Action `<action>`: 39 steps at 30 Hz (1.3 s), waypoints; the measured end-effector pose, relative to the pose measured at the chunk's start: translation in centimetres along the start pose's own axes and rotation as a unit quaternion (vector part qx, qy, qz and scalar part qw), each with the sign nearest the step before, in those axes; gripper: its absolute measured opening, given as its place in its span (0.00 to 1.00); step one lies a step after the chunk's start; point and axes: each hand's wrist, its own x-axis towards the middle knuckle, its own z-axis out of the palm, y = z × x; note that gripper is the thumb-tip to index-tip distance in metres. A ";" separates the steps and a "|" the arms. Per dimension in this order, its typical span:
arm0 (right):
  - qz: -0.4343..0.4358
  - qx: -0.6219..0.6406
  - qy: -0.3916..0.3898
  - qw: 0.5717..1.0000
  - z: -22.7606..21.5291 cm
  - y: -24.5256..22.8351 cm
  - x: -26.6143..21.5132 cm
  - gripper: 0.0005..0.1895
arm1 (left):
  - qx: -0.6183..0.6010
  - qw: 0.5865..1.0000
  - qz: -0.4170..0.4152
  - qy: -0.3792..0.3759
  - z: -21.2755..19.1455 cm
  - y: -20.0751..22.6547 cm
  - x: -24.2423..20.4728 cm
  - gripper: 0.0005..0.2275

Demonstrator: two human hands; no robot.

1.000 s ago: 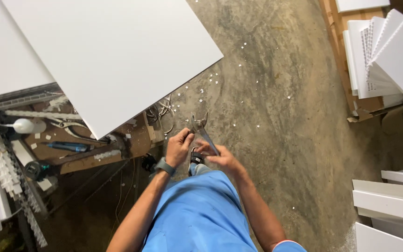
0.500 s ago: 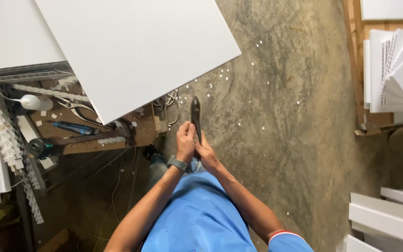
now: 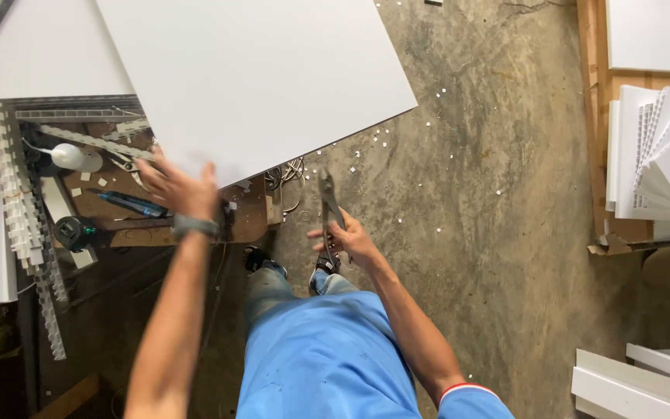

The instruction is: Applying a decorative edge strip to a white furniture panel using glue and pliers.

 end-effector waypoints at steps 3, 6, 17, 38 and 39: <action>0.064 -0.004 -0.031 0.997 0.5 -1.8 1.4 0.36 | -0.206 0.911 -0.205 -0.293 4.9 -5.2 3.5 0.48; 0.087 0.020 -0.042 0.995 0.1 -1.3 2.9 0.35 | -0.310 0.875 -0.210 -0.307 5.4 -6.1 2.5 0.28; 0.078 0.042 -0.046 0.995 0.3 -3.0 4.3 0.34 | -0.325 0.885 -0.197 -0.269 6.5 -6.2 2.3 0.23; 0.035 0.303 0.135 0.943 12.3 3.4 9.3 0.37 | -0.253 0.900 -0.205 -0.289 6.6 -5.8 2.6 0.26; -0.004 0.316 0.193 0.929 14.3 4.0 10.3 0.36 | -0.221 0.893 -0.229 -0.318 6.3 -5.5 2.5 0.27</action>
